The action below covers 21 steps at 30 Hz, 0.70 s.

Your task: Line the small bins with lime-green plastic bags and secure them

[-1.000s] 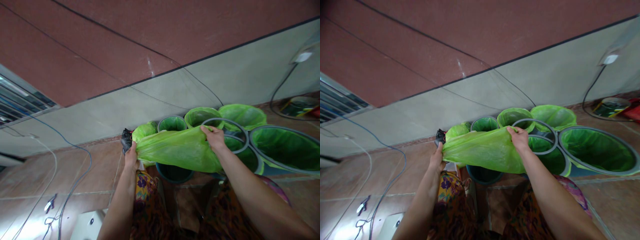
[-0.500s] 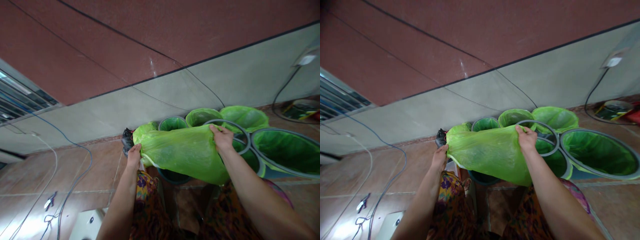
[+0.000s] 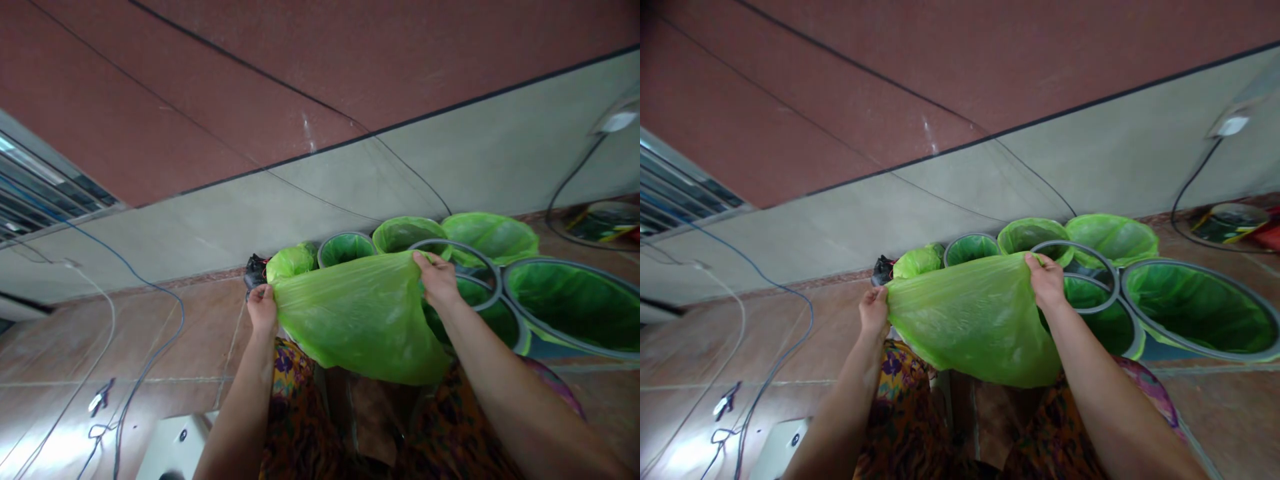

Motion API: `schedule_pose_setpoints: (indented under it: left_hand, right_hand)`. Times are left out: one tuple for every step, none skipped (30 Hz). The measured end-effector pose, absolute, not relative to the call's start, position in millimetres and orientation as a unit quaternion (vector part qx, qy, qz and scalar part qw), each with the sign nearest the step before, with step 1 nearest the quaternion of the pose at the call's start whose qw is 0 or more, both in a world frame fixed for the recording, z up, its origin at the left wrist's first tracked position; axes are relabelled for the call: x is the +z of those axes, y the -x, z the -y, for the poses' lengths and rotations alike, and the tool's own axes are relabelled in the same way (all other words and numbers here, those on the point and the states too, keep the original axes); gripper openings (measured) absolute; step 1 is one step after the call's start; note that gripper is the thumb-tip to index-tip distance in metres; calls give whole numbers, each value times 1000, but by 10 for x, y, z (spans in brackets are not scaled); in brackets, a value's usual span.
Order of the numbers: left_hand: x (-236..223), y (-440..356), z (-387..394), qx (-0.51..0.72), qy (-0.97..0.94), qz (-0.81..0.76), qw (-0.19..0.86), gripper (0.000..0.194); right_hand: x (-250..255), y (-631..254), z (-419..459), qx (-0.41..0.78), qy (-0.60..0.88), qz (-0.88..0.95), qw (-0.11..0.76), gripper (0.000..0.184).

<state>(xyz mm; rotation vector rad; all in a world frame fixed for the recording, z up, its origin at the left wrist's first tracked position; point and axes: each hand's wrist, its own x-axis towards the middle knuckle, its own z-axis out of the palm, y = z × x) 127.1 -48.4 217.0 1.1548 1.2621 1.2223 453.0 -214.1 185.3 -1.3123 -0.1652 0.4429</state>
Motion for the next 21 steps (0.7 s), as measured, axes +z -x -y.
schedule_pose_setpoints:
  left_hand:
    - [2204, -1283, 507, 510, -460, -510, 518, 28]
    - [2244, -1295, 532, 510, -449, -495, 542, 35]
    - [2285, -1306, 558, 501, -443, -480, 568, 41]
    - [2324, -1314, 582, 484, -444, -465, 594, 45]
    - [2359, -1318, 605, 463, -446, -454, 616, 47]
    - [2387, -1317, 624, 441, -448, -447, 636, 49]
    - [2410, -1312, 641, 418, -451, -442, 653, 51]
    - [2427, -1303, 655, 396, -454, -440, 665, 55]
    - [2442, -1293, 668, 378, -459, -439, 674, 59]
    - [2456, -1282, 680, 363, -462, -437, 681, 62]
    - [2472, -1273, 692, 353, -464, -433, 687, 64]
    - [2489, -1267, 705, 344, -465, -427, 695, 65]
    - [2509, -1264, 719, 336, -463, -419, 705, 65]
    - [2531, -1265, 732, 326, -461, -410, 717, 64]
    - [2553, -1269, 745, 315, -459, -401, 728, 63]
    - [2575, -1276, 756, 304, -458, -396, 736, 59]
    - [2593, -1285, 764, 296, -455, -393, 742, 55]
    - [2606, -1295, 768, 293, -450, -393, 746, 48]
    - [2613, -1304, 769, 297, -441, -395, 749, 40]
    - [2613, -1313, 765, 306, -431, -401, 749, 33]
    - [2606, -1320, 759, 320, -420, -408, 745, 29]
  right_hand:
    - [1855, -4533, 2139, 214, 596, 67, 771, 23]
    - [1854, -4541, 2139, 218, 595, 60, 771, 24]
    - [1849, -4555, 2140, 211, 603, 55, 768, 24]
    - [1841, -4575, 2143, 197, 615, 54, 762, 25]
    - [1829, -4599, 2149, 177, 629, 56, 755, 26]
    - [1814, -4626, 2156, 153, 642, 60, 749, 26]
    - [1798, -4654, 2164, 129, 650, 64, 746, 27]
    - [1782, -4682, 2172, 107, 654, 67, 746, 28]
    - [1766, -4706, 2179, 89, 654, 67, 748, 29]
    - [1753, -4725, 2184, 77, 651, 66, 752, 29]
    - [1743, -4739, 2188, 72, 648, 65, 756, 29]
    - [1737, -4747, 2190, 72, 643, 63, 760, 29]
    - [1736, -4750, 2190, 74, 639, 62, 763, 28]
    - [1740, -4748, 2190, 78, 636, 61, 766, 27]
    - [1748, -4744, 2189, 82, 632, 60, 768, 26]
    - [1757, -4739, 2188, 84, 629, 59, 771, 25]
    - [1768, -4734, 2188, 85, 626, 58, 773, 25]
    - [1777, -4730, 2188, 86, 622, 56, 776, 25]
    - [1784, -4727, 2188, 87, 618, 54, 779, 25]
    - [1788, -4727, 2188, 88, 615, 53, 782, 26]
    - [1789, -4728, 2188, 89, 612, 51, 784, 27]
